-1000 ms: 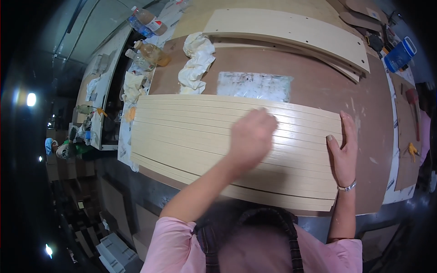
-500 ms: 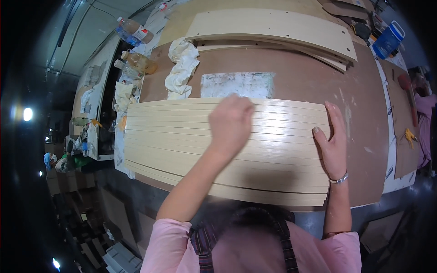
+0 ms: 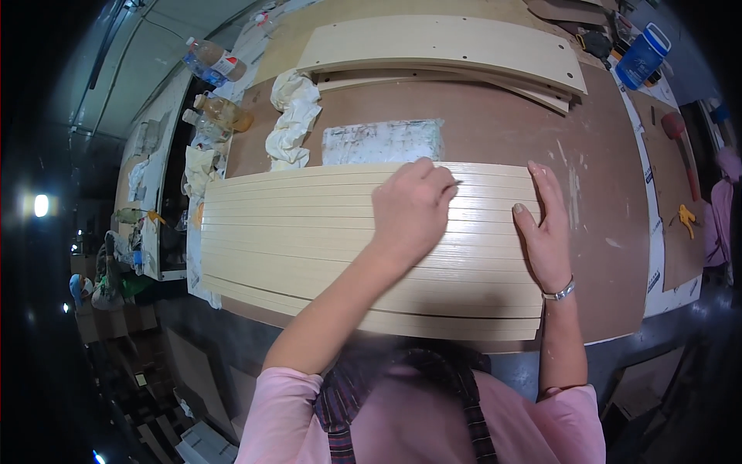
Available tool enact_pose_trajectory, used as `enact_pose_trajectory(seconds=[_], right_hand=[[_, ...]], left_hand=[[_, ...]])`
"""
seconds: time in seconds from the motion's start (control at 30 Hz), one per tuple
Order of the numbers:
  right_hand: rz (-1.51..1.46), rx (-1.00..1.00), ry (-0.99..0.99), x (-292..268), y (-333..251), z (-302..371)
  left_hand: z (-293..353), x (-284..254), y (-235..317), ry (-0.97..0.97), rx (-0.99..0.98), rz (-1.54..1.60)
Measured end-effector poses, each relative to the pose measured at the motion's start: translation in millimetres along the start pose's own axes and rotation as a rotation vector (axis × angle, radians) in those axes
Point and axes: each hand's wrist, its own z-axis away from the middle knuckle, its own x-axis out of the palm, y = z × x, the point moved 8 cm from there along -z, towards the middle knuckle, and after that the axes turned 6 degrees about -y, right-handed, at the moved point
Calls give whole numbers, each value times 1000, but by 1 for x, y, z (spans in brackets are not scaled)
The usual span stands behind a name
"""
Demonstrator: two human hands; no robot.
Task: The person sands the grooves of a corrugated wooden panel using a small block and wipes it with a cloth.
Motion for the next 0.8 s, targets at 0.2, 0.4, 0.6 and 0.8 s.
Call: enact_pose_trajectory(seconds=[0.2, 0.4, 0.6, 0.8], right_hand=[[14, 22, 11, -8, -2, 0], [140, 34, -2, 3, -3, -1], [101, 45, -7, -5, 6, 0], [105, 93, -27, 5, 10, 0]], left_hand=[[22, -64, -93, 98, -220, -88], [108, -174, -236, 251, -559, -264], [132, -192, -251, 359, -645, -166], [163, -201, -241, 398, -588, -332]])
